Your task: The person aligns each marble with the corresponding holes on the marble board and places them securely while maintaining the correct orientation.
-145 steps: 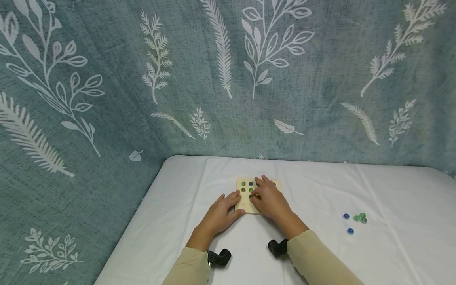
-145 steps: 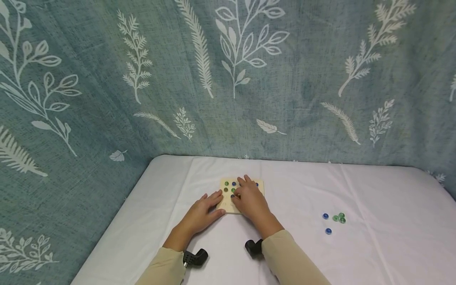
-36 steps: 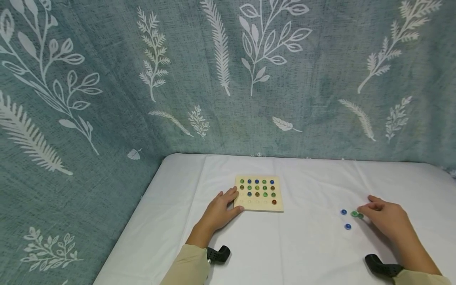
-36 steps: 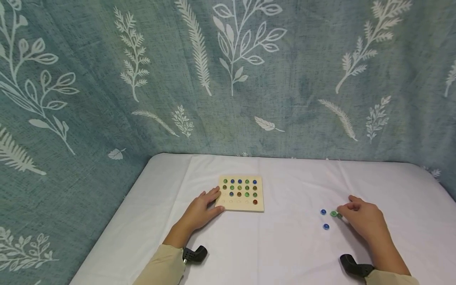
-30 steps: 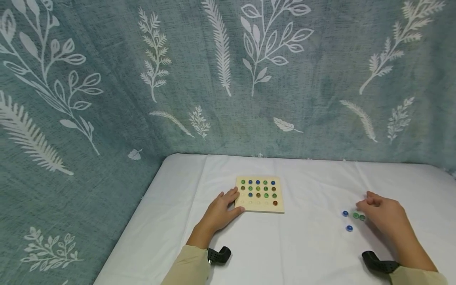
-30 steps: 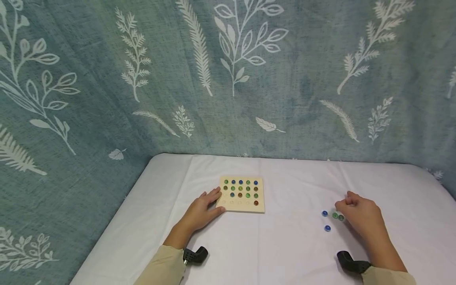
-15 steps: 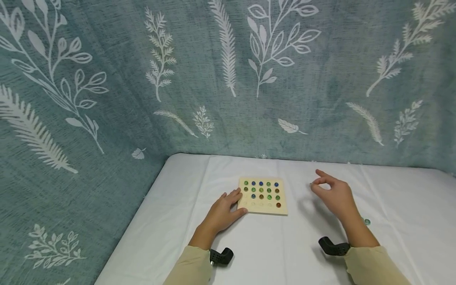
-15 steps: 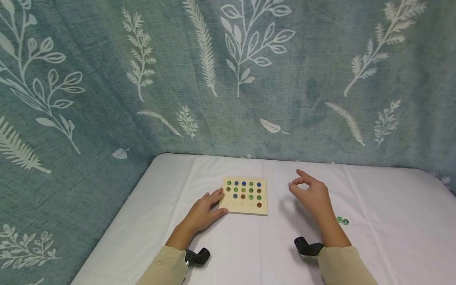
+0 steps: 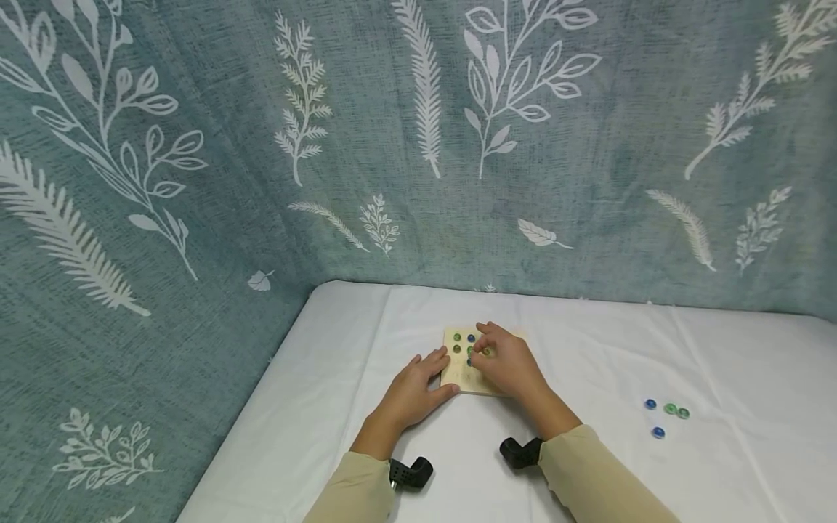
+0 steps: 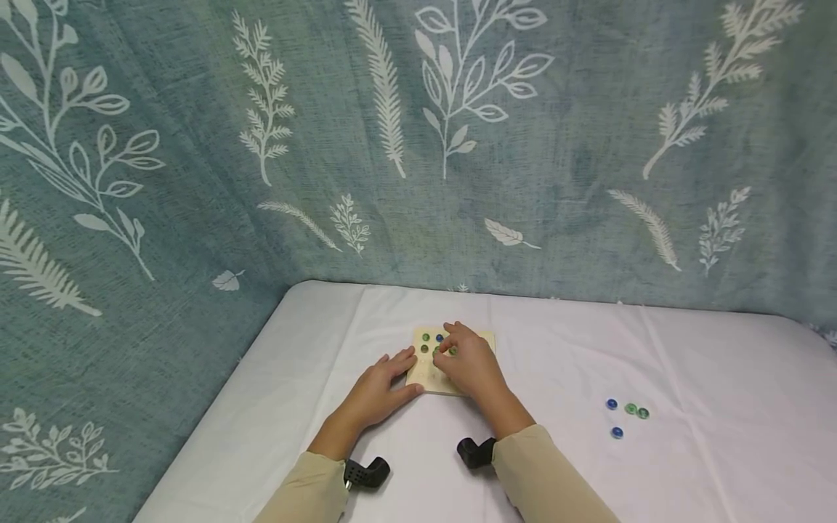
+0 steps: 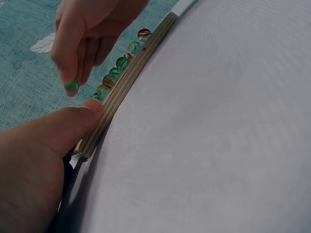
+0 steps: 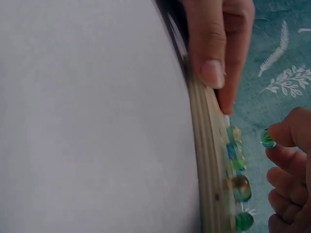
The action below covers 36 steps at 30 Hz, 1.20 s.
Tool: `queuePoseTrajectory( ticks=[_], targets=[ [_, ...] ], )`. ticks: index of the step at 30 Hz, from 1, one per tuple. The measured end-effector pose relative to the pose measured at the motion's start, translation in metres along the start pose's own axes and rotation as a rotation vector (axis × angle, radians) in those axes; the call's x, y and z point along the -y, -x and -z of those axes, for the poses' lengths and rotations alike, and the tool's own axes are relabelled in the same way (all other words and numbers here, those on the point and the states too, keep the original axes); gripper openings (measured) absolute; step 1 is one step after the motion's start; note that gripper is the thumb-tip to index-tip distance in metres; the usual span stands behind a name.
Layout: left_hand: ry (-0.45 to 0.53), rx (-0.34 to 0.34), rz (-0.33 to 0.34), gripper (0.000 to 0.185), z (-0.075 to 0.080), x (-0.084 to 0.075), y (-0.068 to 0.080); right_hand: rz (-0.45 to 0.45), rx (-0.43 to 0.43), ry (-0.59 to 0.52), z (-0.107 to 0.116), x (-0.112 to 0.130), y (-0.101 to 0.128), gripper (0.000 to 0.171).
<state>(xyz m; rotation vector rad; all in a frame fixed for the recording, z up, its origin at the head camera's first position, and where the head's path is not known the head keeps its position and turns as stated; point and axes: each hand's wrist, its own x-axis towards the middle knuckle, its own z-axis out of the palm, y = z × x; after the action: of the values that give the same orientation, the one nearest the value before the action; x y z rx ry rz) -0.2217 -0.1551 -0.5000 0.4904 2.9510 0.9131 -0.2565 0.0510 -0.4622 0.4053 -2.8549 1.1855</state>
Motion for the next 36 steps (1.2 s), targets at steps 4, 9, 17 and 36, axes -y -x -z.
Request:
queuePoseTrajectory(
  ticks=[4,9,17,36],
  targets=[
    [-0.004,0.001,-0.013,0.066,0.000,0.001,0.000,0.021,0.021,0.029,-0.011,0.006,-0.005,0.011],
    [0.018,0.007,-0.023,0.065,0.001,0.000,0.001,0.064,0.047,0.109,-0.018,0.009,-0.007,0.008],
    [0.012,0.007,-0.025,0.065,0.001,0.000,0.001,0.081,0.093,0.174,-0.023,0.013,-0.007,0.006],
    [0.012,-0.002,-0.011,0.065,-0.001,0.000,-0.001,0.051,0.109,0.118,0.000,0.007,-0.003,0.025]
  ],
)
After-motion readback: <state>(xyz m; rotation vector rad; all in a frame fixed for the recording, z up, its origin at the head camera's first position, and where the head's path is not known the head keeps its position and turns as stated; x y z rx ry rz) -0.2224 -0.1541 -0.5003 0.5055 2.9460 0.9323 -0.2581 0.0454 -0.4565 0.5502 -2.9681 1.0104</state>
